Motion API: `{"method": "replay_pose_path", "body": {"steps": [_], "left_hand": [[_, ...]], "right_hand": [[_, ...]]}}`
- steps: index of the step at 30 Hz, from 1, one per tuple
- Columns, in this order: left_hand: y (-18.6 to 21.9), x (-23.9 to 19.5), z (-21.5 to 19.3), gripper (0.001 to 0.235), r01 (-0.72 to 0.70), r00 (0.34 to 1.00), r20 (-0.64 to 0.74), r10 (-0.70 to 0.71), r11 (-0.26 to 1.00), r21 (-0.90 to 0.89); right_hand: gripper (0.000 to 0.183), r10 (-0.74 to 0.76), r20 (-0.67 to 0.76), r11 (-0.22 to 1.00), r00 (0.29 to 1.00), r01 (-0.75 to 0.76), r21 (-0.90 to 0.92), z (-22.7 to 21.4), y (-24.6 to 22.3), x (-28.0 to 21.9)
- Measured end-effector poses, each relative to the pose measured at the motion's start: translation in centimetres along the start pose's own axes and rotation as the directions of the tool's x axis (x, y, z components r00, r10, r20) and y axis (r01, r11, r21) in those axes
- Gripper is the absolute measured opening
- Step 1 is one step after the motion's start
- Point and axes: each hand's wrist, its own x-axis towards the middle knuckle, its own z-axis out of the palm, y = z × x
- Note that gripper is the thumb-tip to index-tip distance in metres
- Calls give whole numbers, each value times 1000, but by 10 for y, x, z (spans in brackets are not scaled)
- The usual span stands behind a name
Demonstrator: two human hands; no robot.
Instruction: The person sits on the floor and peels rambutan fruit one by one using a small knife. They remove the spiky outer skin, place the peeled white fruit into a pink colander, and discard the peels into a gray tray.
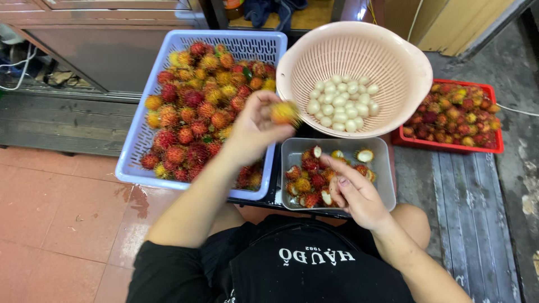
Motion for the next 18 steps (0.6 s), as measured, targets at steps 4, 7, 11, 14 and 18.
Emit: {"method": "replay_pose_path", "body": {"steps": [4, 7, 11, 14, 18], "left_hand": [[-28, -23, 42, 63, -66, 993, 89, 71, 996, -53], [-47, -31, 56, 60, 39, 991, 131, -7, 970, -241], [-66, -33, 72, 59, -39, 997, 63, 51, 985, -169], [-70, -38, 79, 64, -120, 992, -22, 122, 989, 81], [-75, -42, 79, 52, -225, 968, -55, 246, 942, 249]], "right_hand": [[63, -34, -23, 980, 999, 38, 193, 5, -15, -1], [66, 7, 2, 943, 1000, -7, 333, 4, -25, -4], [66, 67, 17, 910, 998, -68, 410, 2, -29, -7], [65, 84, 12, 906, 996, -82, 416, 3, -26, -8], [64, 108, -6, 903, 994, -96, 418, 5, -16, -7]]}}
